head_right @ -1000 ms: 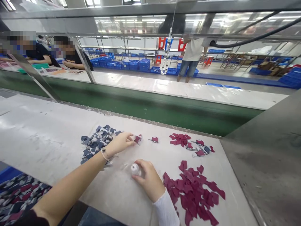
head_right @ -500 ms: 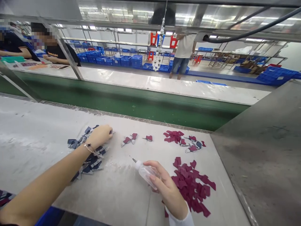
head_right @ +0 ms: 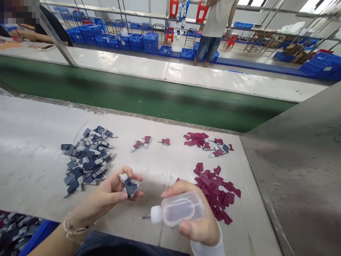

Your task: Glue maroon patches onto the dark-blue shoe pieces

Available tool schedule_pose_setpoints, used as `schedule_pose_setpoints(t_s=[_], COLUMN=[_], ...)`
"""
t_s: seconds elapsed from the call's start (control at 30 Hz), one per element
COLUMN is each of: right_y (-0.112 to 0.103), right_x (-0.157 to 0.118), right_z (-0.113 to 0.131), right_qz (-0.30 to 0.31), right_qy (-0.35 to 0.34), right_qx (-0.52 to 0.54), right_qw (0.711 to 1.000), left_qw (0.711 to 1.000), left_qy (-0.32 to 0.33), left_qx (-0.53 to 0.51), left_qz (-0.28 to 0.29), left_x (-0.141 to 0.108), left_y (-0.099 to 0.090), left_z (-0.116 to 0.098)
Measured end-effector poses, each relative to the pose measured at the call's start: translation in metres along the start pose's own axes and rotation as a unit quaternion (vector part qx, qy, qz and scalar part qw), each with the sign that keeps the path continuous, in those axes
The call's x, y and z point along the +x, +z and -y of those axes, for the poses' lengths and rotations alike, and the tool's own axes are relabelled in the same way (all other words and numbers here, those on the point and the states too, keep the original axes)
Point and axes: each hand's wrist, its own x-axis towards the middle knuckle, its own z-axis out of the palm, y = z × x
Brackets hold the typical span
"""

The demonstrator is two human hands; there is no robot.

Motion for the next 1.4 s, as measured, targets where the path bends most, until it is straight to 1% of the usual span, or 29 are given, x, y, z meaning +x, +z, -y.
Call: schedule_pose_setpoints(t_s=[0.07, 0.13, 0.2, 0.3, 0.37, 0.43, 0.5, 0.63, 0.7, 0.77, 1.0, 1.2, 1.4], right_y=[0.006, 0.011, 0.013, 0.019, 0.025, 0.034, 0.044, 0.057, 0.060, 0.061, 0.057, 0.057, 0.061], right_x=[0.003, 0.004, 0.002, -0.001, -0.003, -0.003, -0.001, 0.004, 0.005, 0.006, 0.006, 0.005, 0.003], right_z=[0.006, 0.010, 0.012, 0.012, 0.014, 0.017, 0.022, 0.031, 0.034, 0.035, 0.032, 0.032, 0.033], right_qz=[-0.015, -0.024, -0.026, -0.026, -0.054, -0.102, -0.134, -0.159, -0.161, -0.158, -0.113, -0.105, -0.106], right_qy=[0.006, 0.011, 0.016, 0.023, 0.021, 0.022, 0.043, 0.112, 0.120, 0.113, 0.057, 0.039, 0.015], right_qx=[-0.018, -0.049, -0.081, -0.113, -0.140, -0.185, -0.222, -0.240, -0.242, -0.247, -0.292, -0.310, -0.353], right_qw=[1.000, 0.998, 0.996, 0.993, 0.988, 0.977, 0.965, 0.951, 0.949, 0.949, 0.948, 0.944, 0.929], left_qw=[1.000, 0.998, 0.996, 0.996, 0.996, 0.997, 0.998, 0.998, 0.998, 0.997, 0.997, 0.996, 0.994], left_qy=[-0.007, -0.019, -0.023, -0.014, -0.005, 0.003, 0.004, -0.001, -0.005, -0.006, -0.005, -0.006, -0.003], left_qx=[0.007, 0.044, 0.082, 0.092, 0.086, 0.080, 0.067, 0.057, 0.069, 0.076, 0.076, 0.089, 0.113], left_qz=[-0.015, -0.029, -0.018, 0.012, 0.021, 0.022, 0.021, 0.009, 0.002, 0.001, 0.011, 0.011, 0.005], left_x=[0.002, 0.004, 0.004, 0.003, 0.002, 0.001, 0.001, 0.001, 0.001, 0.000, -0.003, -0.005, -0.006], left_y=[0.005, 0.010, 0.013, 0.016, 0.017, 0.017, 0.018, 0.022, 0.024, 0.026, 0.029, 0.030, 0.032], left_z=[0.013, 0.018, 0.018, 0.020, 0.024, 0.028, 0.031, 0.028, 0.026, 0.024, 0.023, 0.021, 0.019])
